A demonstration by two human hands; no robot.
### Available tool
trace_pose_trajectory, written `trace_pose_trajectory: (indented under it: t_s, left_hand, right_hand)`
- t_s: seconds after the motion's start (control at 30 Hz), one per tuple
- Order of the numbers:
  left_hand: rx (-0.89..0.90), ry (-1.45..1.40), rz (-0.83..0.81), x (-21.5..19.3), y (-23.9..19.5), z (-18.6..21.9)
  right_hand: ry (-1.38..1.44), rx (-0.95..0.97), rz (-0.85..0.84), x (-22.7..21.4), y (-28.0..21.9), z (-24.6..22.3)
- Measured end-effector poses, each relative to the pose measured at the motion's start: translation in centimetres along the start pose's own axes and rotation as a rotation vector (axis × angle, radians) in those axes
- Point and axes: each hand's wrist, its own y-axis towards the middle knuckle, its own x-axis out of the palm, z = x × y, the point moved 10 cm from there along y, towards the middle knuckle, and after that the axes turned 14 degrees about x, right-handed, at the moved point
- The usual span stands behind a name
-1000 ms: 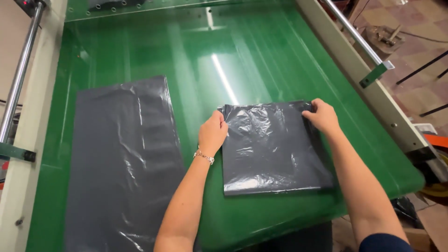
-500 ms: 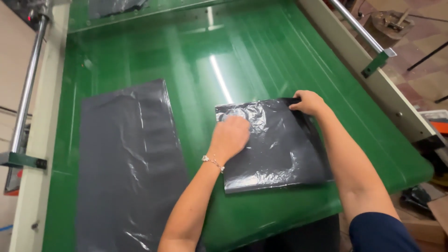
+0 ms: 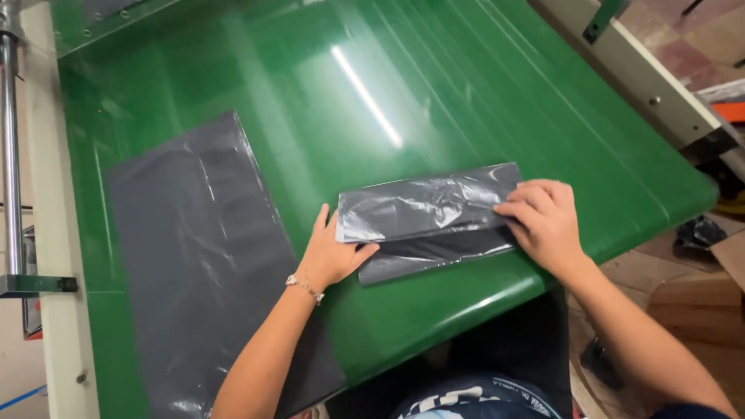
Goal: Folding black plastic bags coming off a conveyor belt and stacking them into a red plastic crate.
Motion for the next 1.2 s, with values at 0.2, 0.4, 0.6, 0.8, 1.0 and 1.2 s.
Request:
trace_pose_trajectory:
  t_s: [0.2, 0.4, 0.6, 0.8, 1.0, 1.2]
  left_hand:
    - [-0.094, 0.069, 0.004, 0.2, -4.1, -0.5]
    - [-0.105, 0.254, 0.096, -2.2, -4.1, 0.6]
    - [-0.108, 0.259, 0.336, -4.7, 2.1, 4.5]
    - [0.051, 0.128, 0.288, -0.6, 6.8, 9.7]
    - [-0.016, -0.02, 0.068, -1.7, 0.7, 6.3]
    - [0.365, 0.53, 0.431, -2.5, -3.5, 9.3]
  right_hand:
    - [-0.033, -0.03, 0.071, -0.6, -4.8, 0.0]
    - [0.02, -0.078, 0.007, -1.8, -3.8, -0.6]
    - [0.106, -0.072, -0.155, 0.1, 0.0, -5.0]
    - [0.184, -0.065, -0.203, 9.6, 0.0, -8.4]
    - [-0.211, -0.03, -0.343, 8.7, -1.1, -1.2]
    - [-0.359, -0.016, -0.215, 6.9, -0.8, -2.5]
